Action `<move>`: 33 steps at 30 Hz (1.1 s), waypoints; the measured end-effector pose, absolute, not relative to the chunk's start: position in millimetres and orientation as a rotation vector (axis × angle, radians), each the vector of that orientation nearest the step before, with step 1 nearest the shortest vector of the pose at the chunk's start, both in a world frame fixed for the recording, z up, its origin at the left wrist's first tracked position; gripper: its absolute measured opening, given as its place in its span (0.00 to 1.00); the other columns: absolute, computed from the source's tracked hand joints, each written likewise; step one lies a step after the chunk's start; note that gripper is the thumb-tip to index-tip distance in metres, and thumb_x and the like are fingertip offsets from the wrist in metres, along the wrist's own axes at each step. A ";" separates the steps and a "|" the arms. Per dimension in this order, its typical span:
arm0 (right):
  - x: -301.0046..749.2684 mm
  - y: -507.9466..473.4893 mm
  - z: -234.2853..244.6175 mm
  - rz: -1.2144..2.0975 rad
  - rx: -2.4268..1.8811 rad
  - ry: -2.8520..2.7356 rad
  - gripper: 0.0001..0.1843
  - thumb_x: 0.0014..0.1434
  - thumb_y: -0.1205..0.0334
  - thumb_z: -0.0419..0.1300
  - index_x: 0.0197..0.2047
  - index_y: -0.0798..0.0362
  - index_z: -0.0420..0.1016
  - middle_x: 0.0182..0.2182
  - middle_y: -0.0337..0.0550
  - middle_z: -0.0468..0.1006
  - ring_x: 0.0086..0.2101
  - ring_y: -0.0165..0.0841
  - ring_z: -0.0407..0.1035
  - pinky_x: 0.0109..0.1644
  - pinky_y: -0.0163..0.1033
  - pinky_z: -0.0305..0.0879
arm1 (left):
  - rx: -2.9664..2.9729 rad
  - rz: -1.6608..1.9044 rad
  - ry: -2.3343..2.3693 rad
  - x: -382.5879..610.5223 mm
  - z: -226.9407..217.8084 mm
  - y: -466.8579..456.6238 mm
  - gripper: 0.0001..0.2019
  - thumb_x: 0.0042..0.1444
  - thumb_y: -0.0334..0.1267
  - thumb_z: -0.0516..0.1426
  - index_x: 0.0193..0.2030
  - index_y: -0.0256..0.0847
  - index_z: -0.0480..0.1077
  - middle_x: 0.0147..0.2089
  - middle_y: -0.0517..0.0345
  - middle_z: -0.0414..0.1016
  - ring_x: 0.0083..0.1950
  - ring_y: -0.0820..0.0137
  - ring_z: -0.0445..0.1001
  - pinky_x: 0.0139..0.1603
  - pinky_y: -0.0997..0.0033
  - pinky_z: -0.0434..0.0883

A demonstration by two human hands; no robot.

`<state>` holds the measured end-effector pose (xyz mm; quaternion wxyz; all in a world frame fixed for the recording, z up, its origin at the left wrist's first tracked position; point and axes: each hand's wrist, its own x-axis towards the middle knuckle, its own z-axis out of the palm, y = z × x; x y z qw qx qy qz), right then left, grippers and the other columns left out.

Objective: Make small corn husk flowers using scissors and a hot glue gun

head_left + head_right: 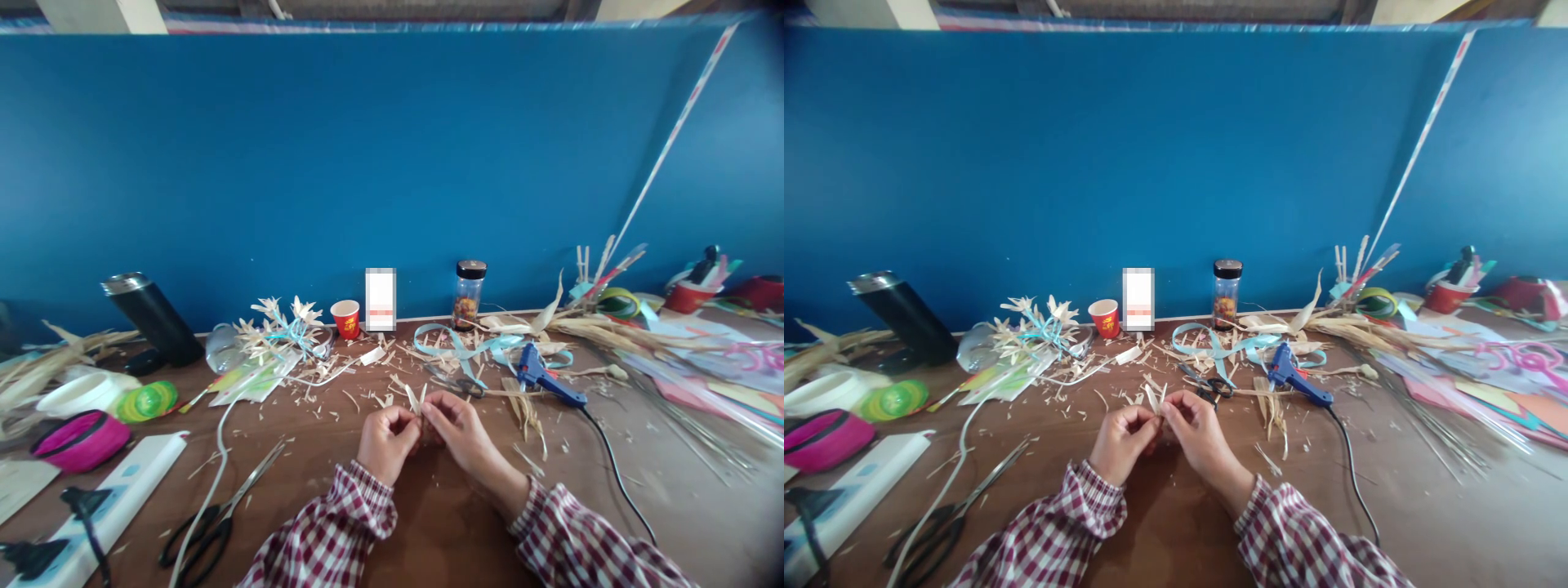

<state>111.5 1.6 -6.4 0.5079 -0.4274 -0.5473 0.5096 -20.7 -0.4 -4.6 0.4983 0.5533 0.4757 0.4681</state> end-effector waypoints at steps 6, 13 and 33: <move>113.4 2.8 -4.5 1.234 -1.031 -1.331 0.14 0.53 0.52 0.58 0.28 0.56 0.68 0.19 0.33 0.63 0.20 0.24 0.54 0.23 0.31 0.51 | 1.261 1.085 1.121 -18.2 -1.3 -0.8 0.11 0.46 0.41 0.59 0.23 0.35 0.69 0.18 0.60 0.69 0.18 0.76 0.66 0.20 0.77 0.64; 112.7 3.3 -1.9 1.234 -1.038 -1.273 0.14 0.52 0.51 0.59 0.28 0.55 0.68 0.18 0.33 0.64 0.20 0.24 0.56 0.23 0.31 0.53 | 1.132 1.069 1.099 -16.1 -0.2 -0.9 0.11 0.40 0.38 0.63 0.29 0.33 0.71 0.20 0.59 0.72 0.19 0.75 0.67 0.22 0.75 0.67; 116.9 4.3 -5.7 1.260 -1.063 -1.056 0.17 0.50 0.48 0.60 0.29 0.55 0.68 0.18 0.32 0.61 0.19 0.23 0.51 0.21 0.30 0.46 | 0.901 1.199 1.167 -27.1 -4.4 7.4 0.08 0.44 0.37 0.55 0.28 0.35 0.71 0.24 0.59 0.71 0.18 0.79 0.63 0.16 0.80 0.65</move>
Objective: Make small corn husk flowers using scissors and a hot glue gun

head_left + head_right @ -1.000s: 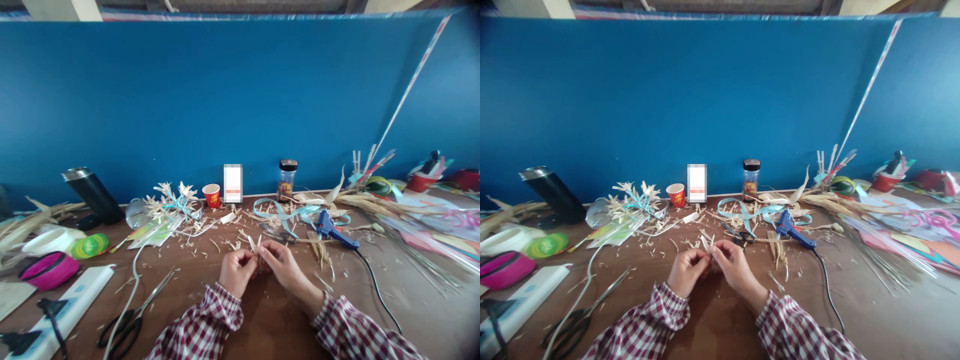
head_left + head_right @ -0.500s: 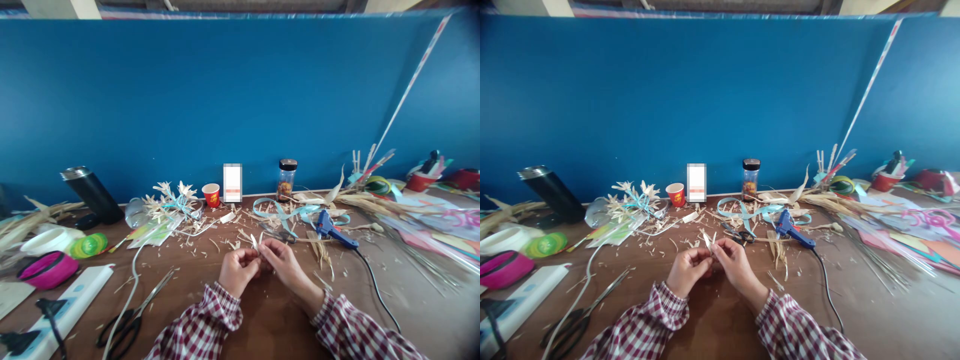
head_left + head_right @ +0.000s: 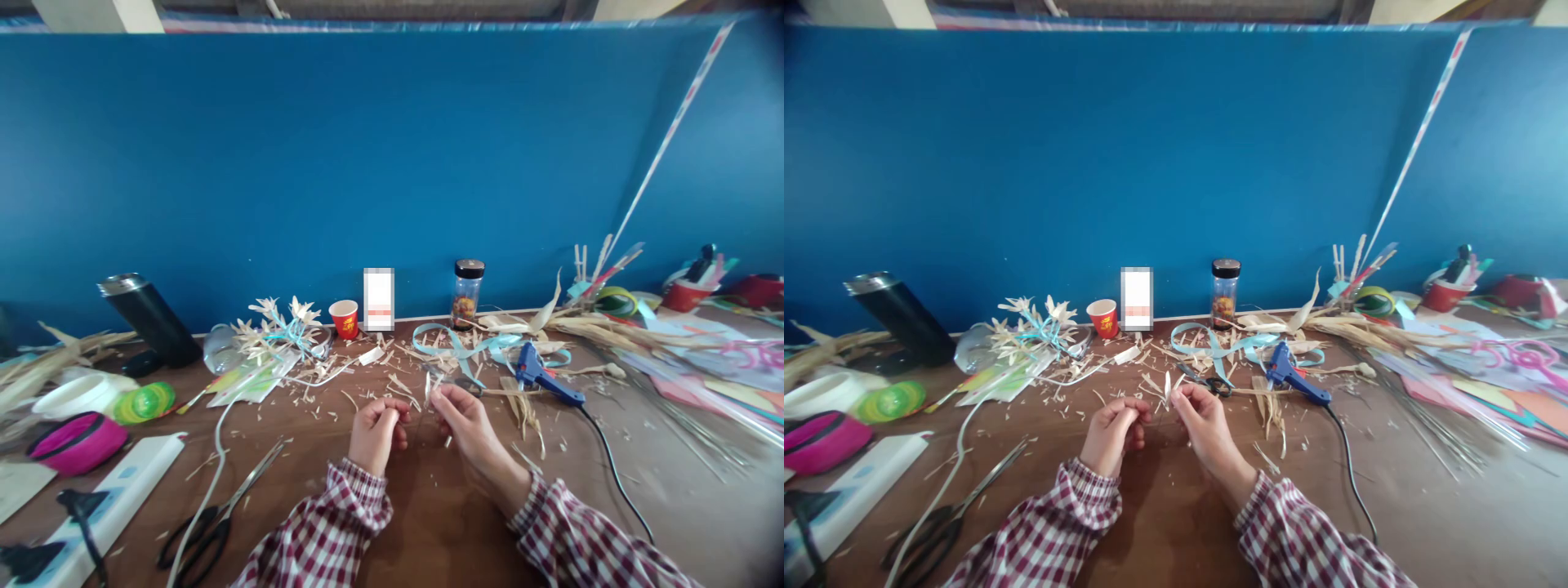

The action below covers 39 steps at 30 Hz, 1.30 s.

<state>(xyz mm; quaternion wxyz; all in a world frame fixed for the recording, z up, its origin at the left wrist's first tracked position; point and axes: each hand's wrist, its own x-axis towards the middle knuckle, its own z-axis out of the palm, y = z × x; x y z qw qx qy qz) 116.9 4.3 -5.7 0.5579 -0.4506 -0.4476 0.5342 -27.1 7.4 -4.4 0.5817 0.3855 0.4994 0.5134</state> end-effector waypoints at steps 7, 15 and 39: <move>114.6 2.9 -5.4 1.270 -1.063 -1.129 0.16 0.50 0.48 0.60 0.28 0.55 0.68 0.17 0.32 0.62 0.18 0.23 0.51 0.22 0.31 0.47 | 1.228 1.173 1.197 -23.4 0.2 0.9 0.14 0.43 0.45 0.60 0.31 0.34 0.73 0.23 0.58 0.71 0.20 0.77 0.64 0.19 0.79 0.65; 113.8 1.6 -0.6 1.218 -1.066 -1.274 0.16 0.50 0.50 0.59 0.26 0.56 0.70 0.17 0.33 0.63 0.19 0.23 0.52 0.22 0.31 0.47 | 1.326 1.127 1.186 -19.3 -2.2 -1.9 0.12 0.46 0.44 0.59 0.24 0.35 0.71 0.18 0.59 0.68 0.18 0.74 0.65 0.19 0.76 0.65; 114.0 3.0 -5.0 1.146 -1.081 -1.319 0.16 0.52 0.49 0.58 0.28 0.56 0.69 0.19 0.36 0.66 0.21 0.25 0.56 0.22 0.31 0.53 | 0.925 1.070 1.076 -18.4 -8.2 1.9 0.14 0.40 0.44 0.64 0.30 0.34 0.73 0.22 0.59 0.73 0.20 0.76 0.69 0.24 0.75 0.71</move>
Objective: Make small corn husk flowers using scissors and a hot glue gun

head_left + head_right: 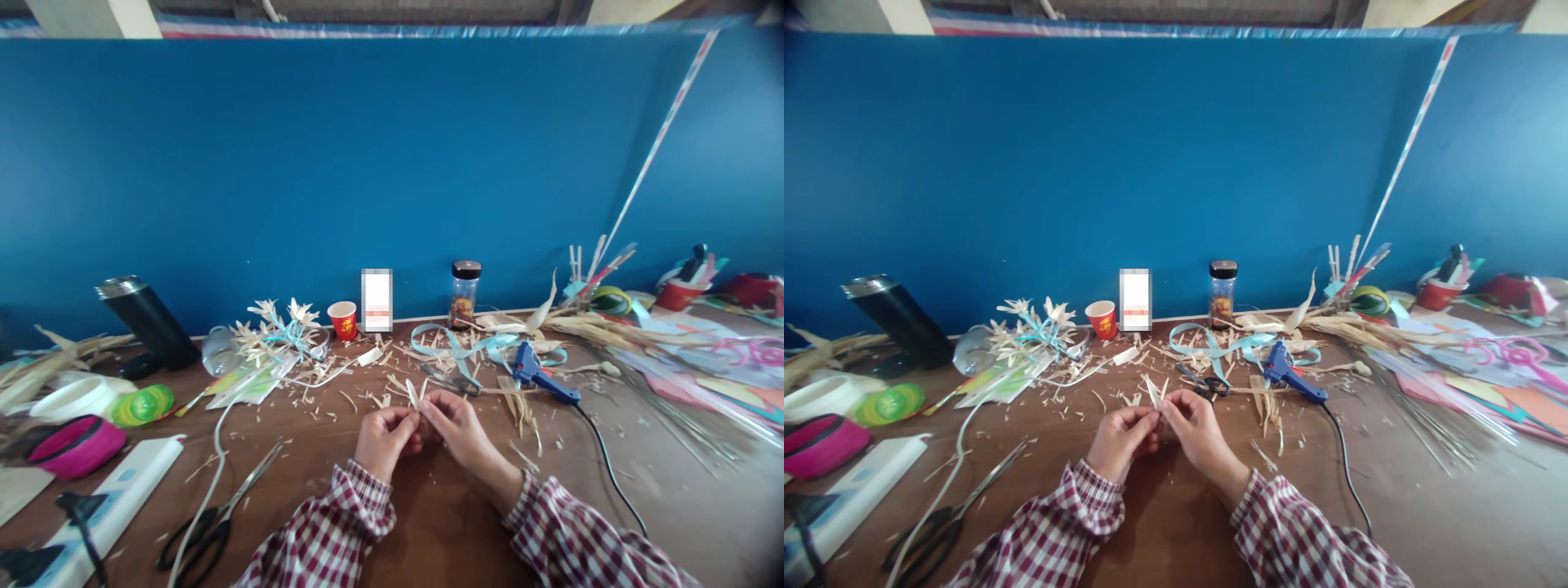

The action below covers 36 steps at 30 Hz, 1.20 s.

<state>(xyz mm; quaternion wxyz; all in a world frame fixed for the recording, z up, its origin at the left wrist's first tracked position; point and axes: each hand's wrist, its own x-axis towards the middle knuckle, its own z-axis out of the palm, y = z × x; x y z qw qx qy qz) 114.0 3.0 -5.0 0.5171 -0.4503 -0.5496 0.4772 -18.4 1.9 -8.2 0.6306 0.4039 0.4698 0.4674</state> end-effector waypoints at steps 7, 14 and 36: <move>111.5 2.5 -5.0 1.201 -1.057 -1.290 0.15 0.52 0.51 0.58 0.29 0.56 0.71 0.20 0.36 0.66 0.21 0.24 0.56 0.21 0.30 0.52 | 0.861 1.117 1.125 -18.9 -11.9 3.9 0.14 0.36 0.42 0.66 0.28 0.33 0.74 0.22 0.57 0.74 0.21 0.75 0.71 0.23 0.76 0.72; 109.7 1.7 -7.8 1.296 -1.045 -1.199 0.15 0.49 0.52 0.61 0.31 0.56 0.71 0.23 0.38 0.71 0.23 0.26 0.62 0.25 0.31 0.58 | 0.924 1.141 1.148 -19.3 -8.8 2.6 0.12 0.37 0.41 0.65 0.28 0.34 0.75 0.22 0.56 0.75 0.22 0.72 0.72 0.26 0.73 0.74; 124.8 9.5 -3.4 1.145 -1.073 -1.262 0.16 0.51 0.51 0.59 0.35 0.56 0.73 0.19 0.34 0.65 0.20 0.24 0.56 0.22 0.31 0.52 | 1.077 1.283 1.141 -21.7 -1.3 3.4 0.08 0.40 0.39 0.62 0.23 0.35 0.72 0.20 0.58 0.73 0.18 0.76 0.68 0.20 0.77 0.68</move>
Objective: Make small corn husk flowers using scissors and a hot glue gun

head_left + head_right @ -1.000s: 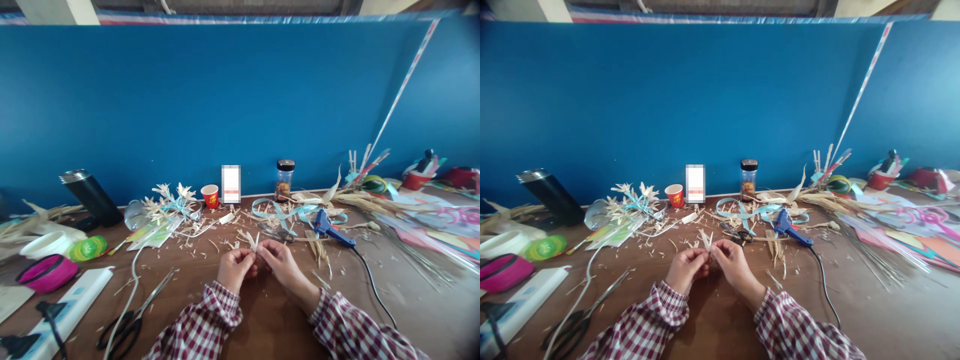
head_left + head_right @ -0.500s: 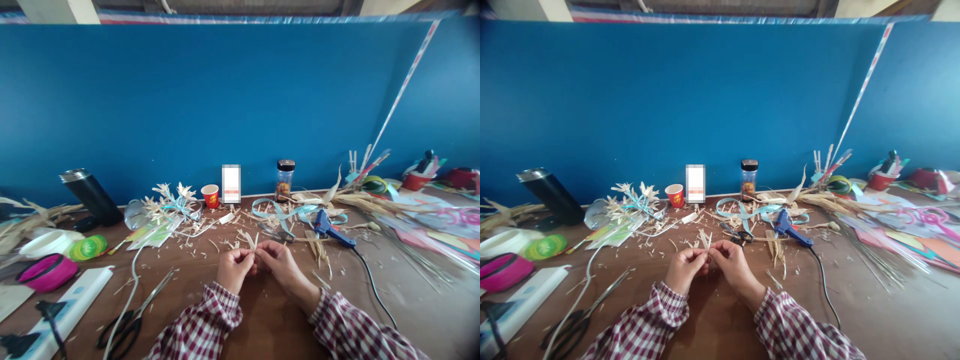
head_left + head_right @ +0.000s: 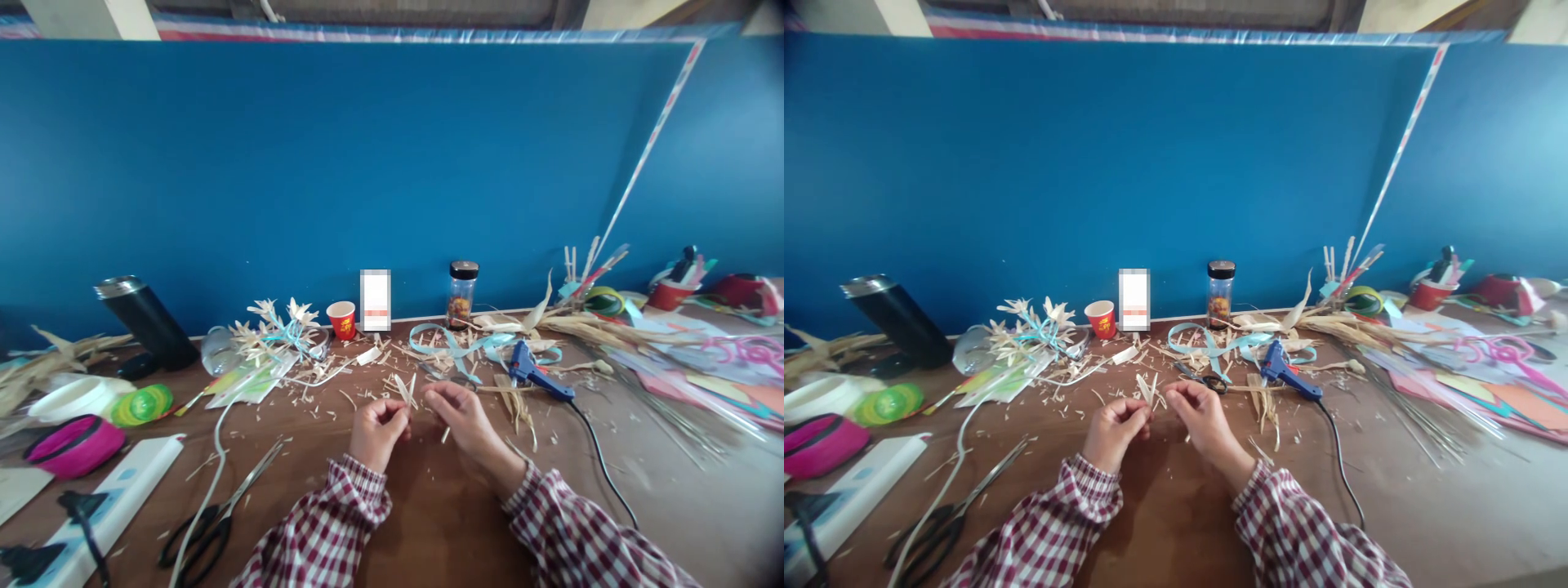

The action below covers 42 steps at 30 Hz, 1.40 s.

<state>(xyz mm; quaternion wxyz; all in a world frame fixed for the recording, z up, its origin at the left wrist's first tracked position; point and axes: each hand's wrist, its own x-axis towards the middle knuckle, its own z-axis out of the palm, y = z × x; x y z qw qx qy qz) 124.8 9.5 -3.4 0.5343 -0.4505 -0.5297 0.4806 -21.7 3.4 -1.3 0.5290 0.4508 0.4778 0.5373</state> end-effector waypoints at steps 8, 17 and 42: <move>163.1 12.4 7.9 0.899 -1.330 -1.444 0.14 0.53 0.54 0.56 0.35 0.55 0.73 0.20 0.36 0.69 0.21 0.27 0.60 0.24 0.32 0.54 | 0.941 1.432 1.195 -37.7 -0.6 19.7 0.13 0.36 0.42 0.64 0.25 0.33 0.72 0.20 0.58 0.72 0.17 0.77 0.66 0.20 0.76 0.68; 169.3 0.0 25.0 0.567 -1.492 -1.981 0.10 0.54 0.61 0.53 0.36 0.53 0.74 0.30 0.42 0.77 0.30 0.32 0.69 0.34 0.35 0.61 | 0.819 1.548 1.172 -56.0 7.6 30.1 0.14 0.34 0.42 0.65 0.26 0.34 0.72 0.20 0.59 0.73 0.17 0.79 0.64 0.18 0.80 0.64; 104.1 35.9 16.6 0.024 -1.613 -2.579 0.12 0.57 0.71 0.52 0.40 0.52 0.74 0.40 0.49 0.75 0.39 0.36 0.71 0.40 0.35 0.64 | 0.848 1.468 1.258 -59.2 5.4 32.2 0.10 0.37 0.40 0.63 0.25 0.35 0.71 0.20 0.61 0.72 0.15 0.79 0.63 0.16 0.78 0.63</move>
